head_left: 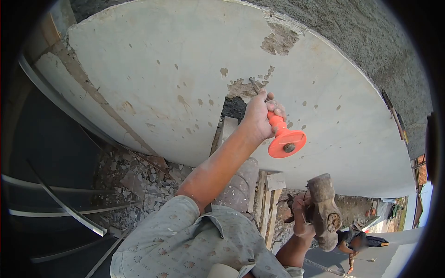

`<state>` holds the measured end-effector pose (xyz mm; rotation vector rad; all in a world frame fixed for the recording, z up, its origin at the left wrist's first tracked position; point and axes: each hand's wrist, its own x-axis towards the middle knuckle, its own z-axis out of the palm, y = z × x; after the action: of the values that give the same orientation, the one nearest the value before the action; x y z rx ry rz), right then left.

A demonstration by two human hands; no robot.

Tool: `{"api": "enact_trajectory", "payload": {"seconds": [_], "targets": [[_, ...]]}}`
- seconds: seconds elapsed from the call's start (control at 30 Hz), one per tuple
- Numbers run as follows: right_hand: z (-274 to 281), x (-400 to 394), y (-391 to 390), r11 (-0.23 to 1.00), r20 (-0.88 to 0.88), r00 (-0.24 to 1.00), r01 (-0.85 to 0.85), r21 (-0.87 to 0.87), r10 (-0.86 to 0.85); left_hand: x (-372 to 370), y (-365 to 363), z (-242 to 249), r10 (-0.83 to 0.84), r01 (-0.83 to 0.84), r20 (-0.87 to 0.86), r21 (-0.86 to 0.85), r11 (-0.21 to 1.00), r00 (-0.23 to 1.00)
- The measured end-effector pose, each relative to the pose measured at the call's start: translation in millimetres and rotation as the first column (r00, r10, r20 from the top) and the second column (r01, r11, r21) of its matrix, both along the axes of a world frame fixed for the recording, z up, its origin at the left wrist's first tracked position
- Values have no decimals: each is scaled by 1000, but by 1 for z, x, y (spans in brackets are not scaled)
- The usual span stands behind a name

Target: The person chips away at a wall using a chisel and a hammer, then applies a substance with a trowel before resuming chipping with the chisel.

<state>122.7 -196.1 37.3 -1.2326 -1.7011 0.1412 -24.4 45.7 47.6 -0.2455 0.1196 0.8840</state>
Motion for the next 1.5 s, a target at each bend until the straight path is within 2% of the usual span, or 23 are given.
{"api": "enact_trajectory", "payload": {"seconds": [0.1, 0.2, 0.27, 0.33, 0.43, 0.5, 0.53, 0.67, 0.73, 0.8, 0.83, 0.97, 1.07, 1.13, 1.17, 1.2, 1.23, 1.27, 1.33, 1.4, 1.43, 1.47, 1.5], "targets": [[47, -22, 3, 895, -302, 920, -101, 434, 251, 5, -3, 11, 38, -40, -71, -22, 999, 997], [59, -41, 21, 691, -332, 872, -9, 723, 359, 9, -2, 10, 63, -67, -109, -33, 997, 992], [8, -35, 43, 988, -488, 863, -74, 133, 130, 9, 0, 10, 81, -83, -87, -21, 996, 993], [0, -23, 31, 864, -497, 824, -21, -503, -270, 10, 0, 7, 78, -78, -46, -8, 997, 996], [5, -21, 22, 964, -538, 815, 89, -252, -216, 10, 0, 8, 70, -71, -31, -29, 997, 997], [31, -24, 16, 999, -640, 769, 27, 41, 5, 14, -1, 13, 84, -89, -83, -56, 994, 993], [47, -15, 14, 975, -517, 830, -138, 175, 210, 17, -1, 17, 88, -96, -109, -69, 993, 990], [65, -18, 31, 741, -363, 838, -71, 667, 407, 21, -3, 24, 108, -121, -114, -118, 986, 988], [32, -26, 46, 982, -623, 772, -13, 186, 128, 26, 2, 23, 131, -140, -79, -126, 982, 988], [22, -19, 44, 911, -684, 681, -61, -407, -260, 30, -7, 16, 138, -149, -125, -89, 985, 983], [21, -17, 43, 902, -627, 712, 22, -430, -316, 31, -1, 21, 156, -164, -137, -49, 985, 978], [49, -5, 24, 999, -713, 700, -39, 36, 53, 29, -3, 22, 150, -165, -133, -112, 980, 980], [75, 0, 27, 862, -571, 748, -2, 507, 338, 33, 0, 25, 159, -176, -132, -128, 976, 978], [63, -9, 48, 761, -491, 783, 35, 648, 382, 36, 1, 23, 171, -189, -143, -129, 973, 975], [34, -6, 58, 870, -506, 755, -172, 461, 417, 35, 0, 24, 174, -193, -151, -127, 973, 973], [20, -7, 55, 998, -604, 797, 10, 57, 26, 35, -1, 26, 177, -197, -159, -119, 973, 971], [6, -9, 51, 920, -510, 803, 112, -377, -307, 35, -3, 29, 182, -201, -167, -106, 974, 969], [-8, 2, 42, 908, -580, 738, 105, -405, -344, 35, -2, 28, 184, -197, -136, -97, 975, 974], [-1, 3, 31, 893, -475, 806, 137, -429, -352, 34, 1, 21, 190, -196, -69, -98, 976, 979], [29, -8, 19, 975, -610, 763, 130, -179, -214, 34, -1, 24, 181, -193, -113, -98, 976, 977], [42, 1, 17, 1000, -577, 817, 6, 5, -3, 35, -2, 26, 181, -195, -138, -96, 976, 974], [55, 9, 17, 975, -505, 839, -130, 179, 205, 36, -3, 26, 181, -198, -163, -96, 976, 970], [71, 2, 22, 923, -518, 816, -49, 382, 258, 37, -2, 24, 187, -203, -152, -95, 975, 970]]}}
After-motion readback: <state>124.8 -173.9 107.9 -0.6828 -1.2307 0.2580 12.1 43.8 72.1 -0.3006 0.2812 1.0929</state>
